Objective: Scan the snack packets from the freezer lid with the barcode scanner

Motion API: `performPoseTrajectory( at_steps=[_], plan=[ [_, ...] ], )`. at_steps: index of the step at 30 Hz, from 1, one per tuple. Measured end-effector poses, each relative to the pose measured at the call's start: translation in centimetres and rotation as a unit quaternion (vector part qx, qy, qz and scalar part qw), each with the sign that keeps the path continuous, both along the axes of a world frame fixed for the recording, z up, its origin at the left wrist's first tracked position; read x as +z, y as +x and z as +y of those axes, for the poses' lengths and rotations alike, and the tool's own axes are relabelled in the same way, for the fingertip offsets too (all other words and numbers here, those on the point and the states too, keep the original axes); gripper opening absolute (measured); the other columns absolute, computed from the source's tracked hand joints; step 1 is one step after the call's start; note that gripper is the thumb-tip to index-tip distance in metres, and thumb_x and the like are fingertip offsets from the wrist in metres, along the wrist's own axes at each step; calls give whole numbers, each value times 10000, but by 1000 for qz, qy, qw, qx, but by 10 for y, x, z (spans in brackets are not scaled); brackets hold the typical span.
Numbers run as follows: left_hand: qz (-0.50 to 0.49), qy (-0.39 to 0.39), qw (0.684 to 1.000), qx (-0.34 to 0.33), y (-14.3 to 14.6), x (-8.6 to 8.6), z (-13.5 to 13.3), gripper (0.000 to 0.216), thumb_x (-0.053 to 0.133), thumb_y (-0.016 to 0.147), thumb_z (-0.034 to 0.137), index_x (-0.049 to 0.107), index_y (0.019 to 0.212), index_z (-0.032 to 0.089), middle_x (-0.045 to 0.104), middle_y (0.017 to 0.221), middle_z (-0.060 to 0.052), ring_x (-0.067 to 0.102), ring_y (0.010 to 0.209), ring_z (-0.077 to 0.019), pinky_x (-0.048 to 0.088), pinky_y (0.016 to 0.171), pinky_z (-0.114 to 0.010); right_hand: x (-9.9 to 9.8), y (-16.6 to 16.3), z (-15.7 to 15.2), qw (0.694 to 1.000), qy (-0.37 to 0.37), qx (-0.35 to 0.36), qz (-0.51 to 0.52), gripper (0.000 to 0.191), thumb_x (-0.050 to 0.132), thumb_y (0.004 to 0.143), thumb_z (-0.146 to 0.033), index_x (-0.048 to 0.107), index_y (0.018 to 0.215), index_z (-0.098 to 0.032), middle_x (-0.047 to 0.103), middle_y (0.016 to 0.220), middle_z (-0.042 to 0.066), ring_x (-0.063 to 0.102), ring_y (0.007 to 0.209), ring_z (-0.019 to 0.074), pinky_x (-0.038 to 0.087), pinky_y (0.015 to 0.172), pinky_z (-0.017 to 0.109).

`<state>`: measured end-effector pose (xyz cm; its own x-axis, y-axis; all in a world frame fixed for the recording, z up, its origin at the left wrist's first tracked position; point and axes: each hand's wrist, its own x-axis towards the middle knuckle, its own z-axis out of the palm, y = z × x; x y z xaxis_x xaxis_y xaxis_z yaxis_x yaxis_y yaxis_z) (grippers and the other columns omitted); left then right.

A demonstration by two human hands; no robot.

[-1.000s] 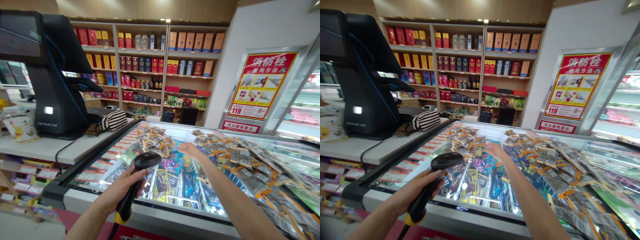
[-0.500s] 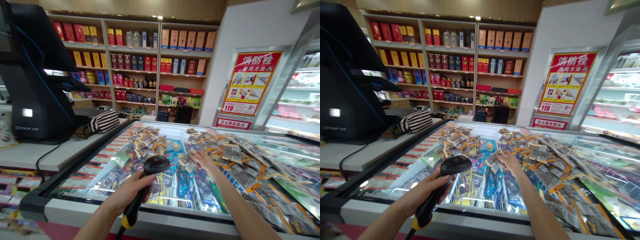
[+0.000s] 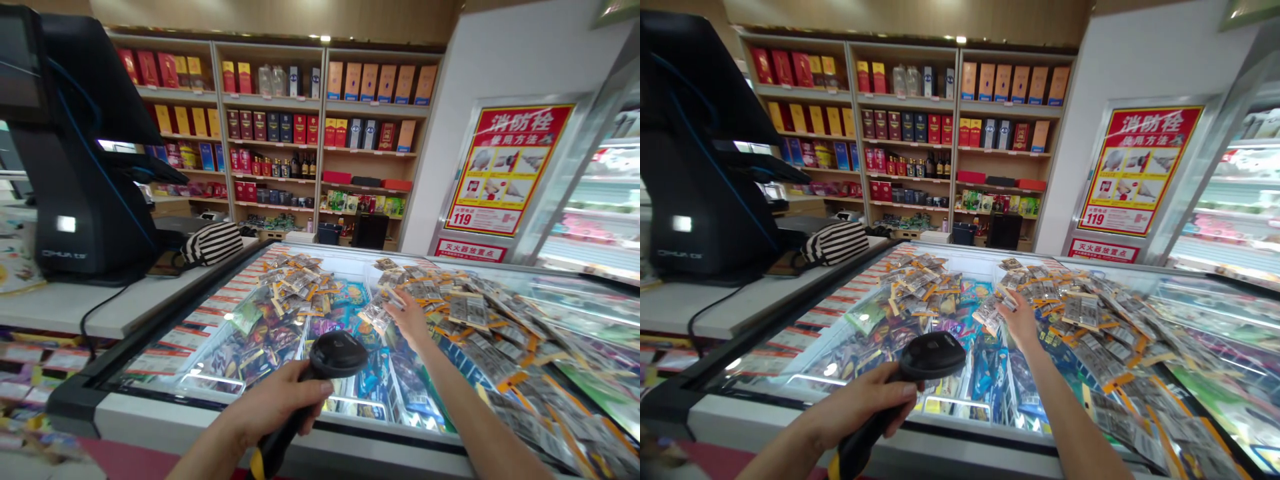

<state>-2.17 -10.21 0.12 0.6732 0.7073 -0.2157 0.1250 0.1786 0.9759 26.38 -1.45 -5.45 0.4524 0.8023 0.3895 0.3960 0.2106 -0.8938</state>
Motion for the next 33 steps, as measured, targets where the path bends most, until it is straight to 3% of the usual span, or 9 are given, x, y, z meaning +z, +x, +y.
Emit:
performPoseTrajectory(
  at_steps=[13, 24, 33],
  plan=[
    [-27, -8, 999, 21, -6, -6, 2, 250, 528, 684, 376, 513, 726, 131, 491, 539, 23, 430, 419, -73, 294, 438, -213, 10, -9, -4, 997, -7, -16, 69, 507, 618, 537, -415, 548, 969, -158, 567, 556, -9, 497, 486, 125, 364, 468, 241],
    [-14, 13, 999, 46, -9, -5, 3, 264, 532, 668, 400, 519, 666, 137, 498, 525, 22, 412, 405, -69, 289, 443, -219, 8, -11, -6, 980, -31, 33, 193, 490, 660, 500, -385, 553, 915, -147, 452, 450, -65, 365, 378, 54, 291, 368, 187],
    [-29, 16, 999, 22, -8, 1, 1, 238, 543, 668, 368, 498, 642, 136, 476, 507, 33, 414, 411, -65, 296, 454, -211, 7, -12, -9, 983, -42, 25, 175, 506, 660, 497, -409, 553, 919, -151, 487, 465, -57, 373, 379, 58, 293, 376, 193]
  ],
)
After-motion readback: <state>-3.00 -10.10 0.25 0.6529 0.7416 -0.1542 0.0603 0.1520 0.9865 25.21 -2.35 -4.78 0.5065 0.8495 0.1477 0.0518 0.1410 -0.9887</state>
